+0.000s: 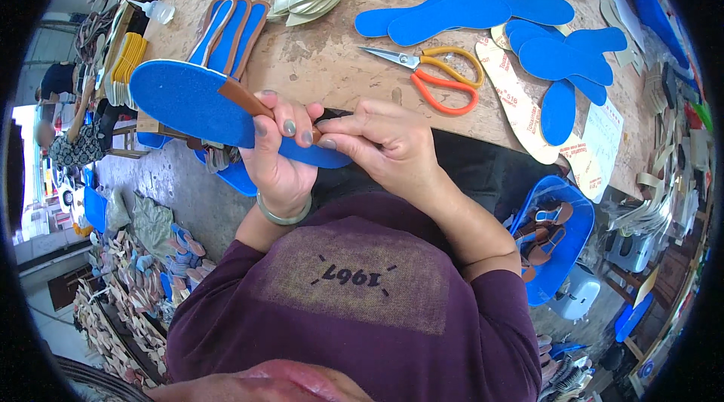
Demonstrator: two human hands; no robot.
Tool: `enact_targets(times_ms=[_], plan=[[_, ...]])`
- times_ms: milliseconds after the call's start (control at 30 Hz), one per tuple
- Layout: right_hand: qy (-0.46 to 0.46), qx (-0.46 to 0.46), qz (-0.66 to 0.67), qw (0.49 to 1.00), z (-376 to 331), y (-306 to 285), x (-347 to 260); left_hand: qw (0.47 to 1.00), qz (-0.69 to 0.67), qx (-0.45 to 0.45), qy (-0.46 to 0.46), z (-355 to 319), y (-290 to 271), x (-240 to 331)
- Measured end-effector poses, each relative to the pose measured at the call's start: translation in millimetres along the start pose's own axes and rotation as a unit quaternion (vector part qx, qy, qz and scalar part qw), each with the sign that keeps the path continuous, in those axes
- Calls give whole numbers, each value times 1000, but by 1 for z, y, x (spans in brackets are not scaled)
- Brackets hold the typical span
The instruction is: The person assembles blue flip-flops by hand in a workshop. They pick up a blue sole, wrap a brown strap around the edges, and trim the excess strap with scissors. The process is repeated for multiple soles, with finished sandals stacked on the table.
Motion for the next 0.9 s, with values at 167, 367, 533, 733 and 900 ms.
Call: enact_targets(times_ms=[167,367,533,733,900], plan=[[-5,10,-51,999,3,11,-7,997,70,22,-7,0,-4,-2],[134,35,97,986,3,10,38,993,19,106,-45,0,-12,-32],[183,47,152,970,-7,3,41,995,10,89,-32,10,-13,-17],[171,38,134,976,-15,4,39,996,-41,65,-36,7,-11,-13],[149,20,120,981,-15,11,37,999,4,28,-25,5,-8,-8]])
Point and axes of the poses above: each hand's wrist, its own z-axis towards the middle knuckle, its own y-axis out of the palm, x = y × z, the point moved 7 cm from there along z, towards the middle knuckle, and after that the axes turned 6 degrees about z, right-handed, at the moved point
